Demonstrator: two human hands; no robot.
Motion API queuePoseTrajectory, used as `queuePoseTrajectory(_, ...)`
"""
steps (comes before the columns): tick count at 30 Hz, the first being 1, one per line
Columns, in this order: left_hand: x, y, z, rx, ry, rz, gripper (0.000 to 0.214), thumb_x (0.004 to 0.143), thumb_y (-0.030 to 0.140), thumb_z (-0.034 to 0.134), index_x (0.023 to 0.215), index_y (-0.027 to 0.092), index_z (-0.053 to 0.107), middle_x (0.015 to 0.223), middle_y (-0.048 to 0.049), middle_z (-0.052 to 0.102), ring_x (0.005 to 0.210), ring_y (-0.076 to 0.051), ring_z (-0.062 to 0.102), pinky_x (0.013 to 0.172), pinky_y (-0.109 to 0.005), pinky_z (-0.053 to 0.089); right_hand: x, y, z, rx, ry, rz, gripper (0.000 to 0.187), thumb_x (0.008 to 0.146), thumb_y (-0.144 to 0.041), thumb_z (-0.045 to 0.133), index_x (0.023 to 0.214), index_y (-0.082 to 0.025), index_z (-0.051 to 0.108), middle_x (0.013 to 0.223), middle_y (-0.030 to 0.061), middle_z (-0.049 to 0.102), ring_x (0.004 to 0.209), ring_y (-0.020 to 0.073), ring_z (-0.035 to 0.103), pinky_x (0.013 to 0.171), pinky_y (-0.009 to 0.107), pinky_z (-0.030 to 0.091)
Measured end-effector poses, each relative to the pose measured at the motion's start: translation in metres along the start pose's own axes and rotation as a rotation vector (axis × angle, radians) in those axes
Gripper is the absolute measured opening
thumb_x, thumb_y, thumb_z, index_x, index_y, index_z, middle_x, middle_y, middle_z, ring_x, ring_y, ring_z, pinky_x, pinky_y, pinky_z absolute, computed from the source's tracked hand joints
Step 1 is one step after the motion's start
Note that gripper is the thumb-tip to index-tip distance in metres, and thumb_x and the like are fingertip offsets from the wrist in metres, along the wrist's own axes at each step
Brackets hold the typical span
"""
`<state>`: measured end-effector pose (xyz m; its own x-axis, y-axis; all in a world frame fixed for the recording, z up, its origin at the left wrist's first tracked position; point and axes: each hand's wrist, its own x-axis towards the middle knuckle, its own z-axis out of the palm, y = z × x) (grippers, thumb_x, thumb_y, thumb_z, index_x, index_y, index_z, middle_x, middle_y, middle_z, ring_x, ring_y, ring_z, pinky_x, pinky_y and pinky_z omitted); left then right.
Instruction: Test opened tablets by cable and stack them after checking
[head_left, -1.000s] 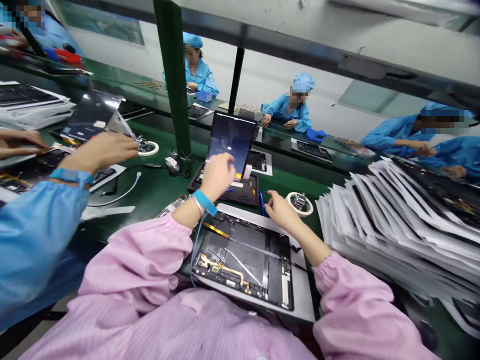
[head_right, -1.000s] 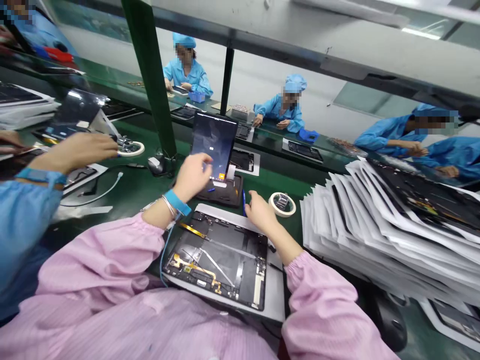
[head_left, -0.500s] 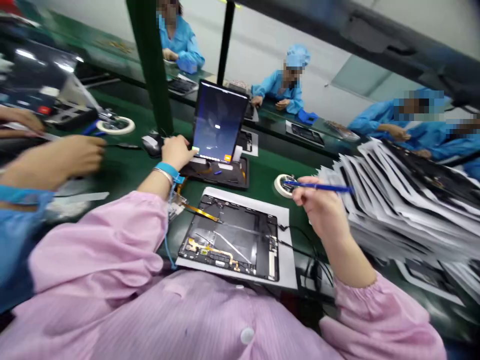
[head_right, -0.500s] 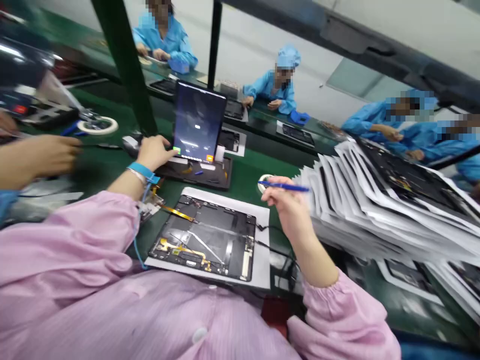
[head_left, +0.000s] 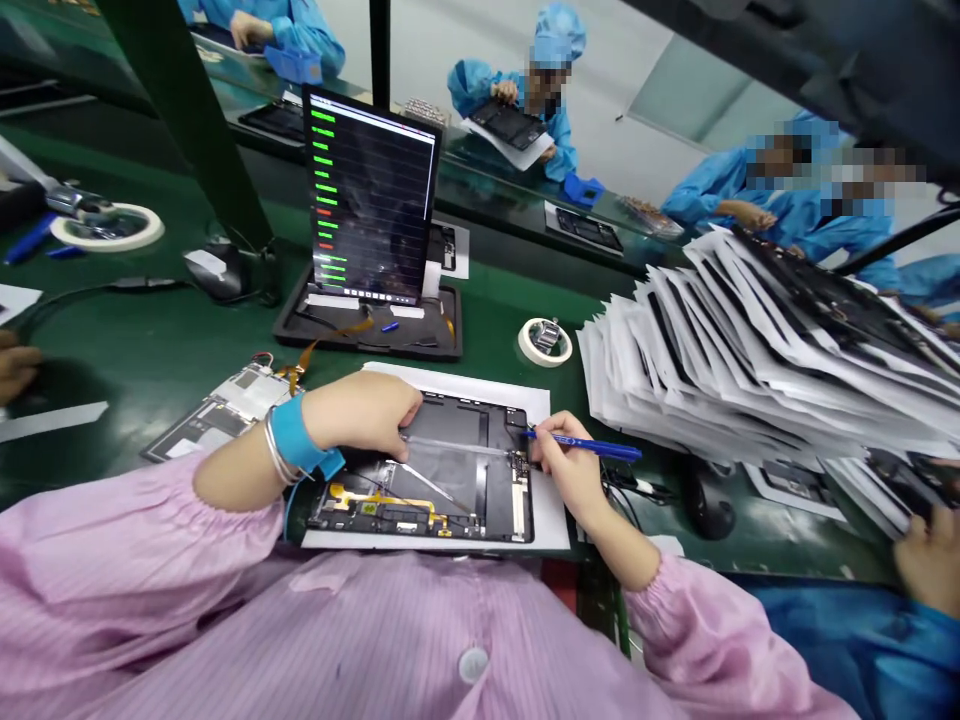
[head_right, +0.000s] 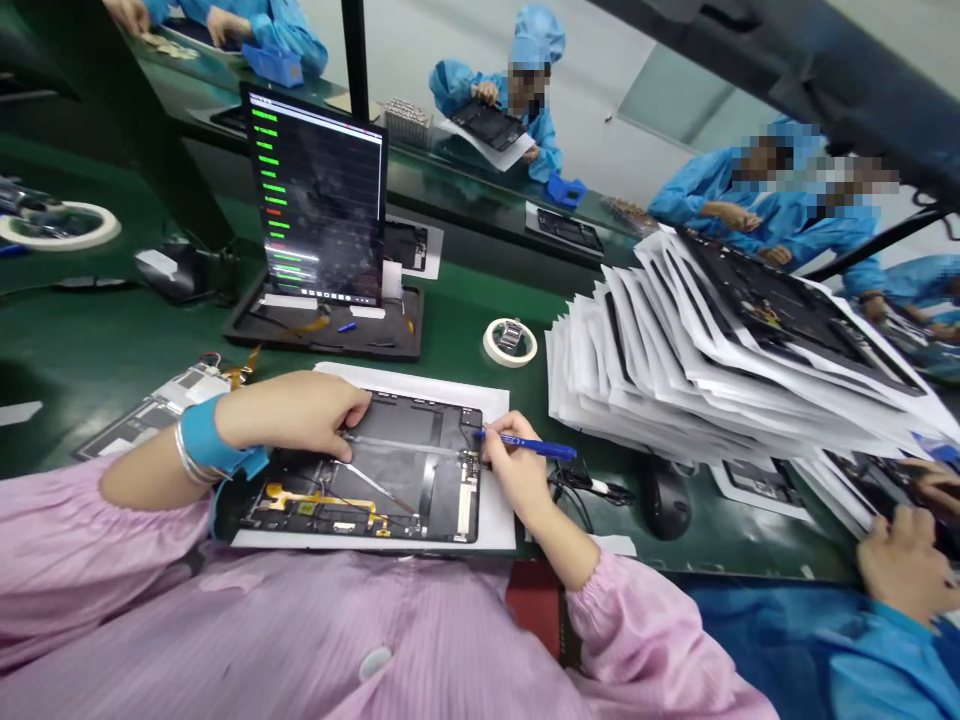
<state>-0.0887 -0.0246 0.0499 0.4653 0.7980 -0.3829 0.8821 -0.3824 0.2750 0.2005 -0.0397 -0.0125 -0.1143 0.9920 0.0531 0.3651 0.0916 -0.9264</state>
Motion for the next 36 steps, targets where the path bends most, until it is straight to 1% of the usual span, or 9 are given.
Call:
queuePoseTrajectory(6,0.003,-0.002,0.001,-0.019,-0.044,0.013,0.019,0.064,0.036,0.066,0.070,0.020,0.057,0.072,-0.0022,0.065,0.061,-0.017,0.053,0.050,-0.025,0.027,0.000,0.001,0.001,-0.104,-0.027,-0.051,0.017,0.088,-0.031,0.053,0.075,-0.021,0.047,0.057,-0.0051,0.052,0.052,0.0111,0.048,0.054,0.023,0.038)
queuePoseTrajectory(12,0.003,-0.013,0.000,-0.223,-0.178,-0.046,0.023,0.073,0.041,0.055,0.064,0.020,0.057,0.053,0.0001,0.060,0.046,-0.014,0.051,0.047,-0.024,0.031,0.002,0.005,0.002,-0.117,-0.025,-0.064,0.019,0.088,-0.031,0.052,0.073,-0.022,0.045,0.056,-0.0058,0.048,0.052,0.0115,0.046,0.054,0.024,0.036)
queuePoseTrajectory(16,0.003,-0.019,-0.002,-0.252,-0.106,0.062,0.015,0.069,0.029,0.052,0.063,0.019,0.062,0.060,0.0001,0.063,0.052,-0.013,0.052,0.049,-0.022,0.033,-0.003,0.005,0.000,-0.093,-0.036,-0.078,0.021,0.088,-0.031,0.051,0.071,-0.022,0.044,0.053,-0.0063,0.045,0.049,0.0112,0.044,0.051,0.023,0.035)
queuePoseTrajectory(19,0.005,-0.022,-0.003,-0.266,-0.118,0.097,0.016,0.067,0.024,0.050,0.064,0.019,0.065,0.063,0.0006,0.065,0.056,-0.013,0.053,0.052,-0.021,0.035,0.002,-0.009,-0.007,-0.165,0.004,-0.156,0.018,0.090,-0.033,0.048,0.076,-0.022,0.046,0.056,-0.0051,0.047,0.050,0.0122,0.046,0.051,0.024,0.036)
queuePoseTrajectory(23,0.007,-0.025,-0.004,-0.303,-0.145,0.116,0.017,0.066,0.024,0.051,0.067,0.018,0.067,0.067,0.0001,0.066,0.060,-0.013,0.055,0.054,-0.021,0.036,0.040,-0.039,-0.007,-0.701,-0.045,-0.351,0.015,0.091,-0.032,0.047,0.096,-0.021,0.056,0.085,0.0036,0.063,0.077,0.0186,0.058,0.066,0.028,0.042)
queuePoseTrajectory(27,0.007,-0.028,-0.005,-0.365,-0.148,0.153,0.016,0.069,0.026,0.054,0.071,0.018,0.068,0.072,-0.0001,0.068,0.064,-0.012,0.056,0.057,-0.019,0.038,0.096,-0.051,0.015,-1.167,-0.102,-0.404,0.025,0.087,-0.017,0.045,0.108,-0.017,0.058,0.101,0.0105,0.063,0.096,0.0253,0.055,0.071,0.031,0.042)
queuePoseTrajectory(31,0.010,-0.033,-0.007,-0.414,-0.116,0.182,0.020,0.071,0.034,0.058,0.072,0.017,0.068,0.067,0.0001,0.065,0.061,-0.012,0.054,0.054,-0.020,0.037,0.141,-0.054,0.033,-1.239,-0.130,-0.417,0.039,0.080,-0.007,0.045,0.115,-0.018,0.058,0.097,0.0084,0.064,0.096,0.0238,0.055,0.077,0.030,0.041)
queuePoseTrajectory(34,0.012,-0.039,-0.008,-0.436,-0.012,0.155,0.022,0.071,0.036,0.058,0.073,0.017,0.069,0.067,0.0002,0.066,0.062,-0.013,0.055,0.055,-0.020,0.037,0.158,-0.057,0.025,-1.250,0.010,-0.375,0.044,0.083,-0.009,0.042,0.126,-0.014,0.050,0.107,0.0123,0.062,0.101,0.0259,0.054,0.081,0.032,0.041)
queuePoseTrajectory(36,0.012,-0.041,-0.010,-0.447,0.063,0.120,0.022,0.071,0.035,0.058,0.074,0.017,0.069,0.069,-0.0002,0.067,0.063,-0.013,0.056,0.056,-0.020,0.038,0.159,-0.055,0.015,-1.255,0.127,-0.298,0.035,0.086,-0.012,0.038,0.116,-0.006,0.055,0.102,0.0189,0.062,0.096,0.0298,0.056,0.078,0.036,0.042)
